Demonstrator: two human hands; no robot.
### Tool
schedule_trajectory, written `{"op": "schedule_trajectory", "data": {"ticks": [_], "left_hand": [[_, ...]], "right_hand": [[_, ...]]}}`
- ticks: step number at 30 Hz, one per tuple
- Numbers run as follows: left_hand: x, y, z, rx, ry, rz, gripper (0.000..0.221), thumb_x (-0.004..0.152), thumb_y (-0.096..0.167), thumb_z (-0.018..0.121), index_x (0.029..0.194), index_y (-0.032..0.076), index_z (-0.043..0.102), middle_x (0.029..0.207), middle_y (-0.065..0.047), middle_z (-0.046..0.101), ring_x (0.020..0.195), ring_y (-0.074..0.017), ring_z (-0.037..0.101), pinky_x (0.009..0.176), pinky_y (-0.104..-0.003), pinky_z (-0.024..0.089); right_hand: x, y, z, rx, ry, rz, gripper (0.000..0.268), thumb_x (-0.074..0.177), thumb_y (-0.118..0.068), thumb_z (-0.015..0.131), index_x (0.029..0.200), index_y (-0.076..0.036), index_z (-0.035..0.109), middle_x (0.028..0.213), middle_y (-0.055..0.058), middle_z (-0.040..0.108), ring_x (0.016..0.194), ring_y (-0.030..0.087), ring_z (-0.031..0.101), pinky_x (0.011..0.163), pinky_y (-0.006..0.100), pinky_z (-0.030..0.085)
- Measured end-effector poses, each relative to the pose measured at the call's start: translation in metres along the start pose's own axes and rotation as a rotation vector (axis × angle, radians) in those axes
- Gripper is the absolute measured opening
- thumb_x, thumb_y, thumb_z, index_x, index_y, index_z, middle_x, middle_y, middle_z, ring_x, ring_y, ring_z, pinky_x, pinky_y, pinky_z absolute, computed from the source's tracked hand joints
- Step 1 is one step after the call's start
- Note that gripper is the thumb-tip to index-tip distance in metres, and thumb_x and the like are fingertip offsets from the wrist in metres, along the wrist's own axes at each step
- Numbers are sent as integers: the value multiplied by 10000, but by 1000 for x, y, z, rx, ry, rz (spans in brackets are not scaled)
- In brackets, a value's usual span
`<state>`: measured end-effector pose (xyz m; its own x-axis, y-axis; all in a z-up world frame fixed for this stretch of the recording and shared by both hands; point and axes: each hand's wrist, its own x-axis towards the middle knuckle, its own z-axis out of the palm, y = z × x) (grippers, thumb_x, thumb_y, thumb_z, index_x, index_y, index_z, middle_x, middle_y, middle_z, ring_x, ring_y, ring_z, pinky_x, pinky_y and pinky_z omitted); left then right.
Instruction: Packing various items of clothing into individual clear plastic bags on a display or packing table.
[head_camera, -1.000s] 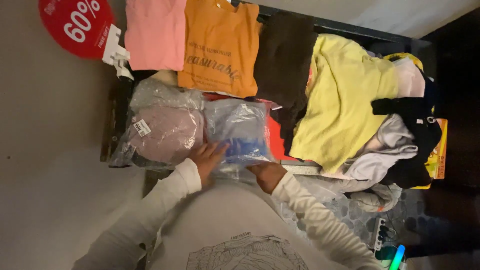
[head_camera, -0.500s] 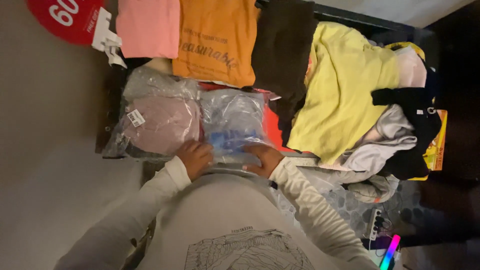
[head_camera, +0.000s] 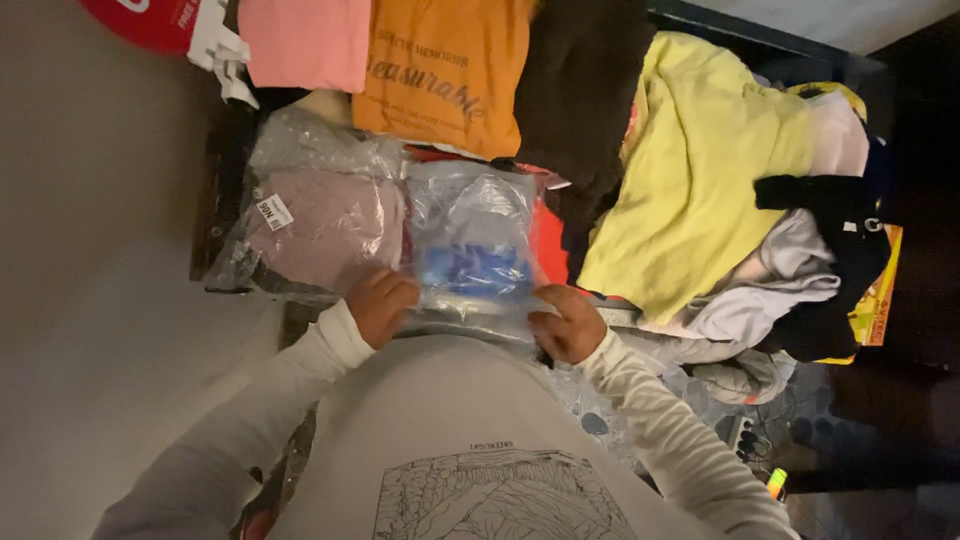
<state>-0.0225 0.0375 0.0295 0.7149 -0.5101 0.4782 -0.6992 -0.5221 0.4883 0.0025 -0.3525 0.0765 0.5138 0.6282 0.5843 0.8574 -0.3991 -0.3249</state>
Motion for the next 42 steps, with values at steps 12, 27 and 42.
{"op": "schedule_trajectory", "data": {"ticks": [12, 27, 42], "left_hand": [[-11, 20, -45, -333, -276, -286, 126, 996, 213, 511, 939, 110, 555, 755, -80, 539, 692, -295, 605, 697, -399, 509], [-11, -17, 54, -34, 276, -415, 263, 1086, 356, 449, 1025, 107, 513, 745, -66, 543, 635, -301, 592, 686, -427, 548], [53, 2, 6, 121, 45, -858, 224, 1041, 369, 543, 1040, 146, 563, 820, -110, 634, 798, -370, 677, 744, -487, 534]], "right_hand": [[9, 26, -4, 530, -586, 865, 112, 855, -325, 729, 924, -238, 719, 915, -3, 776, 903, 257, 751, 844, 429, 560], [-8, 55, 35, 556, -7, 1132, 233, 1018, -267, 676, 887, -103, 777, 697, 78, 673, 700, 168, 603, 765, 331, 528], [-5, 66, 52, 93, 126, 1360, 242, 922, -466, 762, 869, -231, 783, 565, 7, 671, 589, 162, 681, 615, 288, 516]]}}
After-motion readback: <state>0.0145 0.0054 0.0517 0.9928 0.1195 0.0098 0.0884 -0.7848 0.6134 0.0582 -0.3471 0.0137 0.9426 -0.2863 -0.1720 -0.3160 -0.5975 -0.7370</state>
